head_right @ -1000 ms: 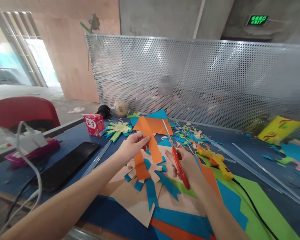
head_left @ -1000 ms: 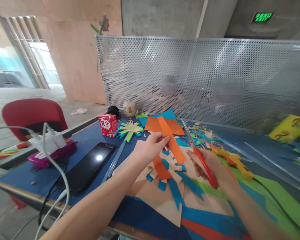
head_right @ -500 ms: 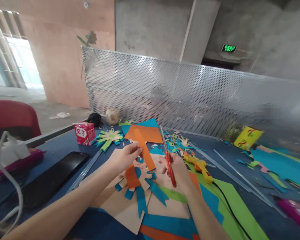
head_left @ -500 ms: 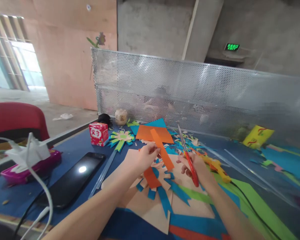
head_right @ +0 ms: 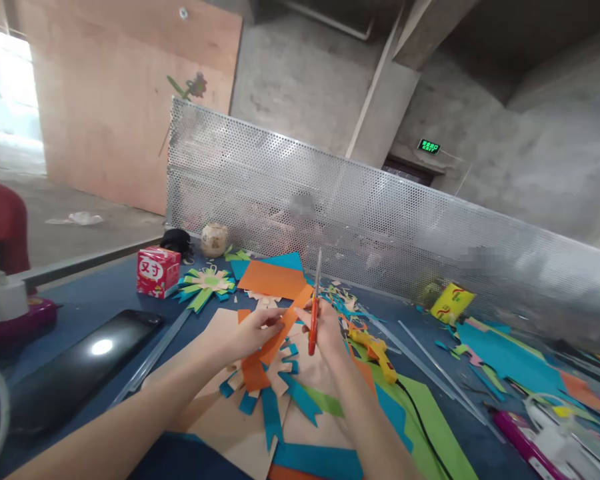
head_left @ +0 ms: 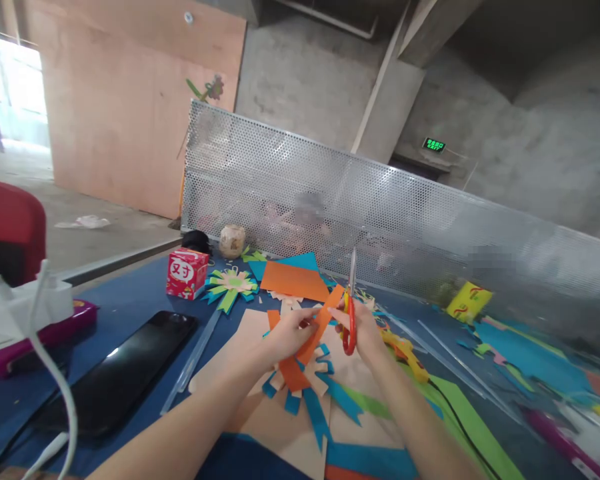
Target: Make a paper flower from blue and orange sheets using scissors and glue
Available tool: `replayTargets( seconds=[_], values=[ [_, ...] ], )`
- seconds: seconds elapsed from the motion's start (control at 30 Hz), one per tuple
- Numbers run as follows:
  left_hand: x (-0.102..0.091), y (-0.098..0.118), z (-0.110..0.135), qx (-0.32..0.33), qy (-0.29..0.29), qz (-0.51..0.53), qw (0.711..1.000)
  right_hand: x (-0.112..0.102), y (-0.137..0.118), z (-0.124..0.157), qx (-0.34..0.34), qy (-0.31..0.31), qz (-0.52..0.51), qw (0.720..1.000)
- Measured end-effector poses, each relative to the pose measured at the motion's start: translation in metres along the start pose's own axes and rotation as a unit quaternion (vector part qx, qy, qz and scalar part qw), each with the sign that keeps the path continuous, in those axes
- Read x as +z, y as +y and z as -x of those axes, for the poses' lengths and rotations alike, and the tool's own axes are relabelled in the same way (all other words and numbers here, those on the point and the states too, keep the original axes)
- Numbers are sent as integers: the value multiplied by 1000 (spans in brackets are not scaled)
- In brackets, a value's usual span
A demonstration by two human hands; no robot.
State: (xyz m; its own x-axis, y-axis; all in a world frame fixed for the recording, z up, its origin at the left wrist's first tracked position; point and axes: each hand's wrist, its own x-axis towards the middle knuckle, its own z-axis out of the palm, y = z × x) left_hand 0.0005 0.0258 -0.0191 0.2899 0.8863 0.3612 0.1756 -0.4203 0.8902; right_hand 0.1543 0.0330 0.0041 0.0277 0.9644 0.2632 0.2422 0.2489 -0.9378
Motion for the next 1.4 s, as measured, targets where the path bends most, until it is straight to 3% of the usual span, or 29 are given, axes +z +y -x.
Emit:
replayTargets(
  seconds=[0.33, 0.5, 0.6, 0.77, 0.97, 1.03, 1.1, 1.2, 1.27, 1.4],
  values=[
    [-5, -3, -4, -107, 13, 95, 990, -7, 21, 0, -34, 129, -99, 986],
    [-15, -4, -12, -73, 134, 108, 982, -20, 26, -1, -41, 130, -119, 984],
    [-24, -5, -15, -30, 155, 83, 984, -28, 22, -3, -48, 112, -103, 987],
    [-34, 3, -17, 13, 110, 77, 991, -30, 14, 0, -60, 30, -49, 997],
    [-26, 12, -15, -35, 97, 207, 973, -9, 7, 21, -76, -78, 46, 993],
    [-22, 15, -12, -37, 108, 263, 958, -3, 3, 28, -68, -75, 45, 994],
    [-18, 17, -9, -43, 83, 267, 959, 1, -2, 32, -61, -59, 31, 996],
    [-14, 17, -5, -56, -10, 180, 982, 2, -9, 34, -79, -13, 42, 996],
    [-13, 16, -4, -44, -34, 120, 991, 0, -11, 34, -89, 12, 58, 994],
    [-16, 18, -5, -24, 47, 102, 993, -5, -7, 33, -58, -10, 93, 994]
  ],
)
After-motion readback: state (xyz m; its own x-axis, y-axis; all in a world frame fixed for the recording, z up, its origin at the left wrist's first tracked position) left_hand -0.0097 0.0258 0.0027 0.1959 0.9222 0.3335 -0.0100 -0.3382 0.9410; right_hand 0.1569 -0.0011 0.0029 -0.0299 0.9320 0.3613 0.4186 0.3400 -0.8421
